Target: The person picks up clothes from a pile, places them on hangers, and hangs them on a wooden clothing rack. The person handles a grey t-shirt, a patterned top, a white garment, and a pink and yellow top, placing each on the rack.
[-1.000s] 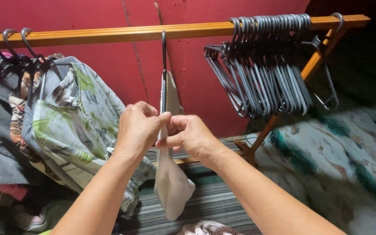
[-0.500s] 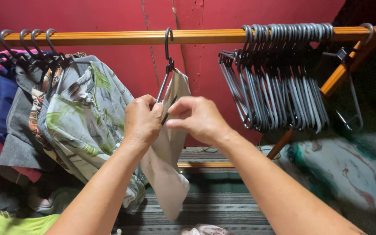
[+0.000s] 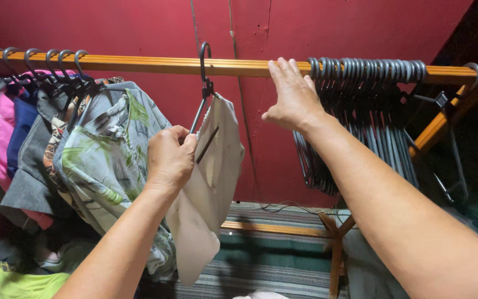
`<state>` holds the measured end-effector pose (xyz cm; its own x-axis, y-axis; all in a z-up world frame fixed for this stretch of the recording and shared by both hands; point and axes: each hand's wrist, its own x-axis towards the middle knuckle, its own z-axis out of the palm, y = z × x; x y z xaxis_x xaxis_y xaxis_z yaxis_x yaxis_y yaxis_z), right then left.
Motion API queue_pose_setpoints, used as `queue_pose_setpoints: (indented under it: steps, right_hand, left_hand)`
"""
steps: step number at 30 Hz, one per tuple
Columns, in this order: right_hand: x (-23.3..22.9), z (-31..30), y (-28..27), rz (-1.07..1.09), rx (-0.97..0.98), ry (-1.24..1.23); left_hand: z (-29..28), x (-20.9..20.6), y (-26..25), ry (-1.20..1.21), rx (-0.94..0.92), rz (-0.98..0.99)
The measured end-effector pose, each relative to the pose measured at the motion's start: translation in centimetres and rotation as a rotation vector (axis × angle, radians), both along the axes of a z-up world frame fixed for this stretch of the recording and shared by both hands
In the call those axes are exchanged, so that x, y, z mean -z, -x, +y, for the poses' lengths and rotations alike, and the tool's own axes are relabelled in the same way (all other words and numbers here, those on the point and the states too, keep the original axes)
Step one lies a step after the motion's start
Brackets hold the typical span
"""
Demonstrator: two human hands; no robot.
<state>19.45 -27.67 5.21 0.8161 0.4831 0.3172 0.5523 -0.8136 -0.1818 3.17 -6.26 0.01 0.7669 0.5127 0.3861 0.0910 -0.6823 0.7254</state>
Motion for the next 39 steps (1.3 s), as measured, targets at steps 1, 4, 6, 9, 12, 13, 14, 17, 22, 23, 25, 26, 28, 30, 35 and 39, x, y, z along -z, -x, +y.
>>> queue_pose_setpoints:
  steps: [1, 4, 6, 9, 12, 13, 14, 17, 22, 23, 25, 26, 28, 30, 35, 39]
  right_hand:
    - [0.0, -0.1, -0.1, 0.007, -0.010, -0.011]
    - [0.0, -0.3, 0.0, -0.014, -0.051, -0.024]
    - [0.1, -0.5, 0.2, -0.013, -0.062, -0.020]
    - [0.1, -0.5, 0.6, 0.010, -0.062, -0.020]
    - [-0.2, -0.5, 0.9, 0.014, -0.063, -0.033]
    - [-0.2, -0.5, 0.9, 0.022, -0.060, -0.029]
    - [-0.1, -0.6, 1.0, 0.031, -0.056, -0.025]
    - [-0.1, -0.6, 1.0, 0.029, -0.063, -0.022]
    - [0.2, -0.7, 1.2, 0.012, -0.079, -0.048]
    - [0.2, -0.7, 1.3, 0.010, -0.081, -0.050]
    - [0.3, -0.6, 1.2, 0.009, -0.082, -0.054]
    - [0.3, -0.6, 1.2, 0.010, -0.084, -0.055]
    - [0.4, -0.6, 1.1, 0.016, -0.083, -0.056]
    - [0.6, -0.6, 0.9, 0.015, -0.083, -0.058]
    - [0.7, -0.4, 1.0, -0.014, -0.071, -0.060]
    - [0.7, 0.2, 1.3, -0.039, -0.044, -0.067]
  left_hand:
    - [-0.1, 0.0, -0.3, 0.006, -0.002, 0.011]
    - [-0.3, 0.0, -1.1, -0.024, -0.017, -0.006]
    - [-0.2, 0.3, -1.4, 0.007, -0.029, 0.016]
    - [0.1, 0.7, -1.8, 0.004, -0.037, 0.003]
    - [0.7, 0.9, -2.5, 0.019, -0.041, 0.004]
    - [0.8, 1.1, -2.7, 0.034, -0.043, 0.015]
    - [1.0, 1.4, -3.0, 0.040, -0.055, 0.037]
    - [1.8, 2.3, -3.7, 0.052, -0.086, 0.084]
    - [2.9, 4.4, -3.1, -0.028, -0.106, 0.142]
    - [2.9, 4.8, -3.0, -0.043, -0.116, 0.189]
    - [2.9, 5.7, -2.6, -0.070, -0.137, 0.289]
    - [2.8, 6.1, -2.4, -0.081, -0.140, 0.321]
    - [2.7, 6.9, -2.0, -0.104, -0.143, 0.381]
    - [2.6, 7.5, -1.6, -0.122, -0.161, 0.377]
    - [2.7, 7.8, -1.2, -0.124, -0.127, 0.295]
    - [2.5, 6.9, -2.0, -0.108, -0.070, 0.287]
